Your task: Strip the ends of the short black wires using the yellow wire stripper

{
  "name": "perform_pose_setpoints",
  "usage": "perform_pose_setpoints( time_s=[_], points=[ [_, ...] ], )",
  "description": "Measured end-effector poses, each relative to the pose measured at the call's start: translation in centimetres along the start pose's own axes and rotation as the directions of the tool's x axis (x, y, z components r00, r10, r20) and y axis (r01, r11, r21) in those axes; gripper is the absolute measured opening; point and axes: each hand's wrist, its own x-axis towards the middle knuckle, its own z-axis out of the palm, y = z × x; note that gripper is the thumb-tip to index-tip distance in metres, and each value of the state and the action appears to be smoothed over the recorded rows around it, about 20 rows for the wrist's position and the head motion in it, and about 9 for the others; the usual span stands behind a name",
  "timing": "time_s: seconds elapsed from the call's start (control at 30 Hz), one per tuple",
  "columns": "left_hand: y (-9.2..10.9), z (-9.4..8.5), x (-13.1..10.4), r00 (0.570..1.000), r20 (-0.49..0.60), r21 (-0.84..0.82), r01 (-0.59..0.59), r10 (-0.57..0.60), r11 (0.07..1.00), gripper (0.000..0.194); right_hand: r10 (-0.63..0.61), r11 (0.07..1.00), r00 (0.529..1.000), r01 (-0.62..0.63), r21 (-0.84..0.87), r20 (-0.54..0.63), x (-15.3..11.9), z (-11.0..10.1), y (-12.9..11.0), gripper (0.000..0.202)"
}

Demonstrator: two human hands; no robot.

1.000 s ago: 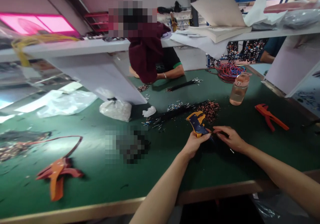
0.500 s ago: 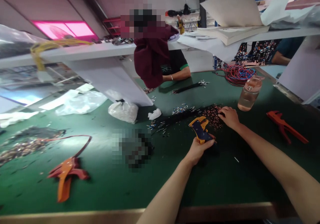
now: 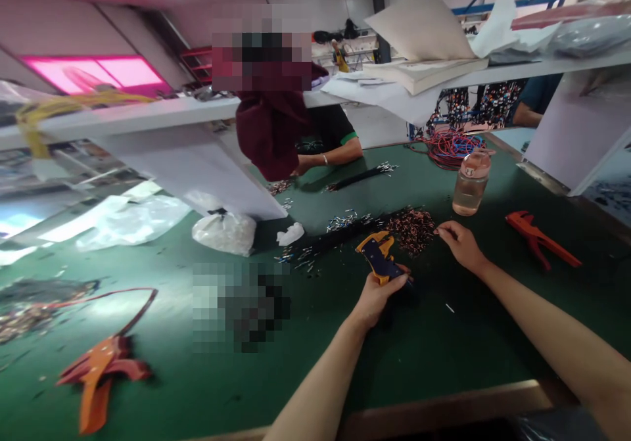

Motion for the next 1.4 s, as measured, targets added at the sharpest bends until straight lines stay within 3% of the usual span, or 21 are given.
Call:
perform_pose_setpoints(
  time_s=[0.2, 0.33, 0.43, 0.5, 0.57, 0.63, 0.73, 0.83, 1.07, 1.23, 1.4],
  points=[
    [-0.4, -0.3, 0.2, 1.0, -0.011, -0.008, 0.003, -0.003, 1.0, 0.043, 0.11, 0.929, 0.993, -0.091, 0.359, -0.033, 0.1, 0.7, 0.4, 0.033],
    [-0.9, -0.6, 0.4, 1.0, -0.025, -0.003, -0.005, 0.005, 1.0, 0.042, 0.182, 0.893, 0.979, -0.126, 0.433, -0.091, 0.4, 1.1, 1.3, 0.038],
    [-0.8, -0.7, 0.4, 1.0, -0.018, 0.008, -0.003, 0.003, 1.0, 0.041, 0.177, 0.939, 0.969, -0.114, 0.325, -0.171, 0.6, 0.5, 1.5, 0.035],
    [-0.5, -0.6, 0.3, 1.0, -0.016, 0.012, -0.005, 0.005, 1.0, 0.04, 0.12, 0.985, 0.978, -0.096, 0.146, -0.17, 0.7, -0.2, 1.4, 0.031],
    [-0.1, -0.4, 0.1, 1.0, -0.014, 0.02, 0.001, -0.001, 1.0, 0.039, 0.041, 0.991, 0.994, -0.053, -0.119, -0.102, 0.7, -1.1, 1.1, 0.024],
    [0.3, -0.1, -0.1, 1.0, -0.018, 0.03, 0.01, -0.01, 0.999, 0.038, -0.007, 0.93, 1.0, 0.011, -0.368, 0.013, 0.6, -1.7, 0.7, 0.017],
    [0.9, 0.3, -0.4, 0.999, -0.029, 0.038, 0.015, -0.014, 0.999, 0.037, -0.002, 0.839, 0.987, 0.087, -0.537, 0.158, 0.3, -1.9, 0.4, 0.015],
    [1.2, 0.5, -0.5, 0.999, -0.035, 0.057, 0.01, -0.008, 0.998, 0.039, -0.004, 0.851, 0.982, 0.101, -0.515, 0.188, 0.4, -1.6, 0.5, 0.018],
    [1.0, 0.4, -0.4, 0.999, -0.034, 0.057, 0.004, -0.002, 0.998, 0.038, 0.043, 0.963, 0.999, -0.036, -0.268, 0.019, 0.8, -1.4, 0.6, 0.021],
    [1.0, 0.4, -0.5, 0.999, -0.033, 0.067, 0.002, 0.001, 0.998, 0.039, -0.052, 0.988, 0.996, 0.062, -0.143, 0.073, 0.6, -1.0, 0.2, 0.023],
    [0.3, -0.1, 0.0, 1.0, -0.027, 0.05, 0.011, -0.009, 0.999, 0.043, -0.06, 0.98, 0.998, 0.066, -0.187, 0.037, 0.7, -1.1, 0.8, 0.033]
  ],
)
